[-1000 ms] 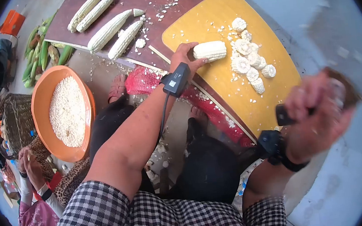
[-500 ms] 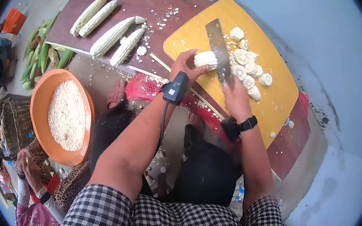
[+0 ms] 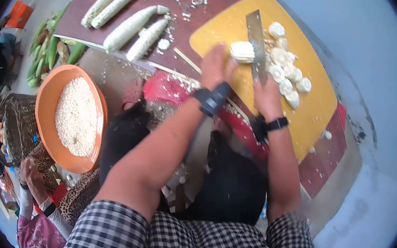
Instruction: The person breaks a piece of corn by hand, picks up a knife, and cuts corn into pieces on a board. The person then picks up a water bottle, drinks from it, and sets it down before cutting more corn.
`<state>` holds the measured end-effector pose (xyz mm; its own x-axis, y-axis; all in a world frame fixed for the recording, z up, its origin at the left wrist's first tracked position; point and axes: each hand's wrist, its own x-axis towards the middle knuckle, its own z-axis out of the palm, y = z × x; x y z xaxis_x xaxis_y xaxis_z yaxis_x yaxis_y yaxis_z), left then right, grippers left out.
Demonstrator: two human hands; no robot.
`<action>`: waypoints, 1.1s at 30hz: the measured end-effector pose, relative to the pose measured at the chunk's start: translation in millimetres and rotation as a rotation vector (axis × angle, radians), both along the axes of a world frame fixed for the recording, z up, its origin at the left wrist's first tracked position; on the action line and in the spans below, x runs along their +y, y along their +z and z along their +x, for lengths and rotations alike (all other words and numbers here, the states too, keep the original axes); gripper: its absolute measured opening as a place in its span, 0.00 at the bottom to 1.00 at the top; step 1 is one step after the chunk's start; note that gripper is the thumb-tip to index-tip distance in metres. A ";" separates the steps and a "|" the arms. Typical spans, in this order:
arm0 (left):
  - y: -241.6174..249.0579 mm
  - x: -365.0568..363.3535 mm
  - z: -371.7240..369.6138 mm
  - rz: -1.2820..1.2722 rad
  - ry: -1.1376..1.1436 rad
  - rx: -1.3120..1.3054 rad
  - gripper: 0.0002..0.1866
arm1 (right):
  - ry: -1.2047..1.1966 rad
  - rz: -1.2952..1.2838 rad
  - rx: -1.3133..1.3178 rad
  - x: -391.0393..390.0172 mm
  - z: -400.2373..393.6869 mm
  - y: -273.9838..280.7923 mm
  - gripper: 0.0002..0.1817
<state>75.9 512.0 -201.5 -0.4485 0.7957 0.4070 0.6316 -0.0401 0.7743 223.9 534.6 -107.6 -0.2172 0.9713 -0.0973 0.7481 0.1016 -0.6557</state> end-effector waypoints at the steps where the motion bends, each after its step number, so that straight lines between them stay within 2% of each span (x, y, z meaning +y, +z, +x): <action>1: 6.4 1.3 -12.1 -0.018 -0.017 0.030 0.30 | -0.034 -0.143 0.051 0.6 -10.5 15.9 0.15; 2: 17.3 -8.5 -4.5 -0.064 -0.062 0.020 0.31 | 0.104 -0.096 -0.049 5.5 -3.6 13.2 0.16; 3: 30.2 -14.2 9.3 -0.091 -0.103 -0.003 0.32 | 0.075 -0.096 -0.075 0.1 3.0 8.0 0.16; 7: 28.1 5.9 7.7 -0.042 0.009 -0.125 0.39 | 0.036 -0.080 -0.022 7.1 5.2 -2.2 0.17; 10: 37.6 18.7 2.9 -0.071 -0.114 -0.479 0.36 | 0.033 -0.068 -0.002 -0.8 7.7 -3.8 0.17; 11: 35.6 19.1 -0.6 -0.054 -0.135 -0.278 0.33 | 0.042 -0.051 -0.002 -2.6 8.8 -2.4 0.16; 13: 37.1 13.6 -3.2 -0.145 -0.155 -0.380 0.34 | 0.087 0.002 -0.002 -6.7 8.8 4.5 0.12; 14: 43.5 12.5 -4.9 -0.190 -0.167 -0.427 0.34 | 0.079 0.018 -0.013 -10.6 5.1 14.5 0.14; 16: 63.5 17.5 -10.8 -0.041 -0.183 -0.402 0.33 | 0.060 0.046 -0.036 -16.0 -2.0 42.4 0.18; 18: 94.8 20.1 -15.5 0.150 -0.182 -0.337 0.31 | 0.102 0.320 -0.035 -18.6 -4.0 69.5 0.17; 20: 124.7 32.6 -25.5 0.389 -0.166 -0.174 0.28 | 0.069 0.242 0.123 -22.3 -11.0 97.4 0.15; 22: 128.8 35.8 -25.8 0.412 -0.171 -0.144 0.30 | 0.048 0.244 0.215 -23.0 -17.3 100.6 0.13; 23: 106.7 33.0 -21.6 0.243 -0.169 -0.045 0.31 | 0.045 0.233 0.076 -16.9 -13.5 75.2 0.13; 24: 69.0 27.8 -13.4 0.080 -0.167 0.053 0.32 | 0.154 0.260 -0.059 -11.3 0.9 34.1 0.13; 25: 35.1 17.3 -4.4 -0.041 -0.259 0.063 0.35 | 0.130 0.108 -0.067 -11.1 5.5 17.1 0.13; 26: 29.3 3.3 4.3 -0.076 -0.226 0.024 0.38 | 0.101 -0.043 -0.072 -8.2 6.9 9.8 0.13; 28: 34.7 1.1 11.2 -0.104 -0.182 0.027 0.40 | 0.115 -0.101 -0.009 3.8 4.2 6.4 0.12; 30: 38.0 8.4 1.7 -0.094 -0.290 -0.069 0.38 | 0.093 -0.177 0.006 -6.9 15.6 4.7 0.12; 33: 41.4 9.5 2.0 -0.123 -0.265 -0.108 0.37 | 0.080 -0.174 0.013 -5.1 8.6 11.6 0.12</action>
<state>77.9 521.5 -160.2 -0.2539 0.9311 0.2618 0.5257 -0.0943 0.8454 232.5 529.5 -96.0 -0.2949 0.9199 -0.2587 0.7338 0.0446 -0.6779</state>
